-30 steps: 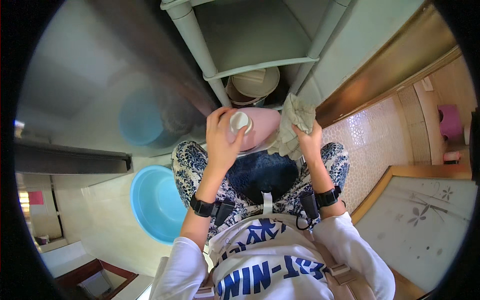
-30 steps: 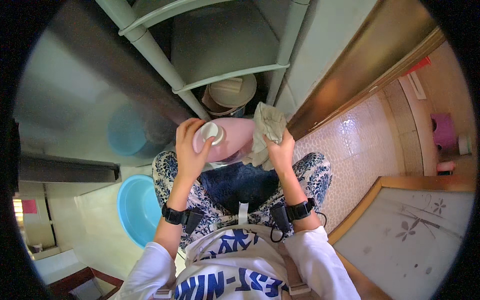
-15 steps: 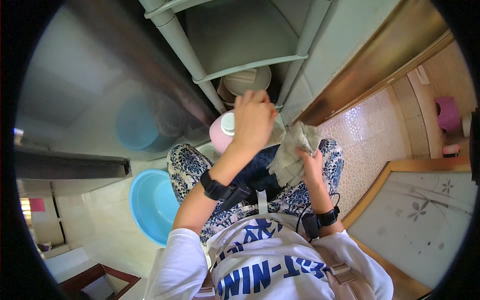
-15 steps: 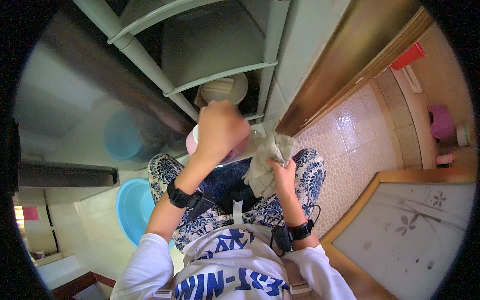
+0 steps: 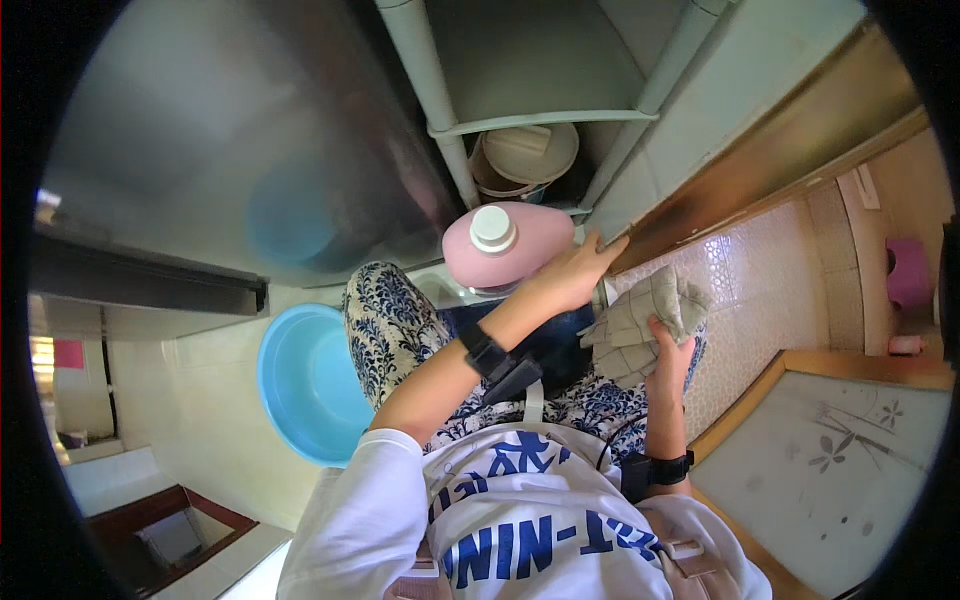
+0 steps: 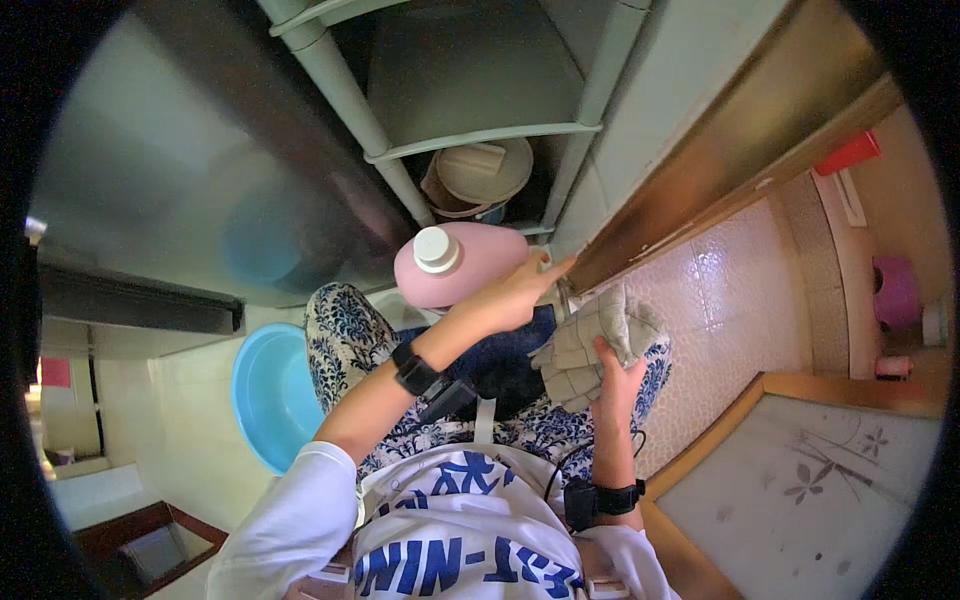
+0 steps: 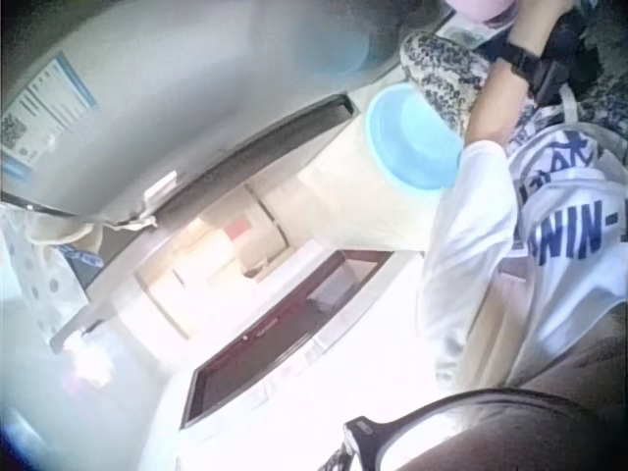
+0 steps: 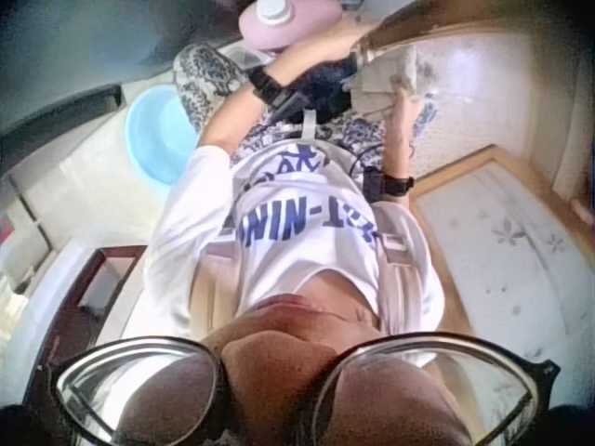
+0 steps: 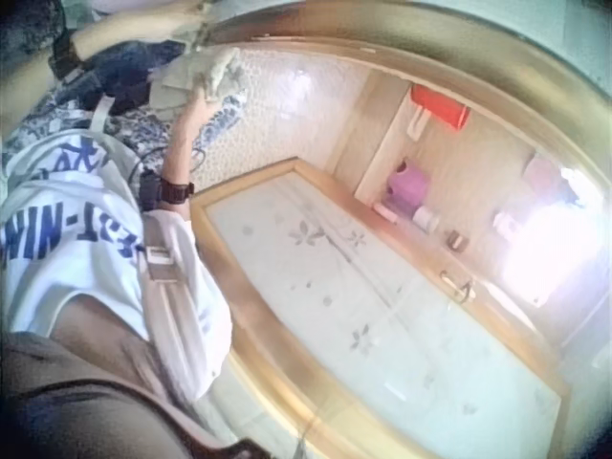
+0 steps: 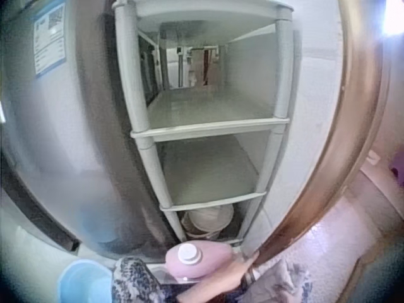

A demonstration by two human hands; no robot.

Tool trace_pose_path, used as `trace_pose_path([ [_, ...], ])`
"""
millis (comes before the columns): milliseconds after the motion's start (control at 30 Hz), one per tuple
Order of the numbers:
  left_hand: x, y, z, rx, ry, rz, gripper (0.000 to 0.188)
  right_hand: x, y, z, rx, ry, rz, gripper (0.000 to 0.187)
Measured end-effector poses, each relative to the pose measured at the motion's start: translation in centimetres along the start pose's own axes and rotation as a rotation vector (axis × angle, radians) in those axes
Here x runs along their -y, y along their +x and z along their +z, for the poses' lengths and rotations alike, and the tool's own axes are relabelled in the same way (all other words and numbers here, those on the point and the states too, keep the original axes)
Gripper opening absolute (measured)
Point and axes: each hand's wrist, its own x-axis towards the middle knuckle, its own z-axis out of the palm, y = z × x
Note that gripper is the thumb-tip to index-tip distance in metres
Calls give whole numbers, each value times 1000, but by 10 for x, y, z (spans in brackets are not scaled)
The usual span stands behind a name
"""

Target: Organizing and cleaning a storage shelf in a laundry area, handling a detergent bottle and various household items.

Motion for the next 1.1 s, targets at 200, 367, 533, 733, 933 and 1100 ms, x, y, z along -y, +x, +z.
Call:
trace_pose_path([
  [200,10,-66,1,24,-1164,-46,71,15,-2,26,554,35,294,43],
  [367,31,-138,-9,-364,-1510,-390,53,10,-2,96,938,-434,34,59],
  [533,41,-150,-43,-847,-608,-423,51,-21,87,97,700,-785,-539,57],
  [733,63,-135,14,-792,272,-354,70,-78,158,130,835,-770,-377,55],
  [933,83,-161,19,-671,15,-454,58,-55,180,135,1011,-935,-259,65],
  [1100,121,-168,33,-883,-738,-761,39,-66,196,139,1257,-1168,39,74],
])
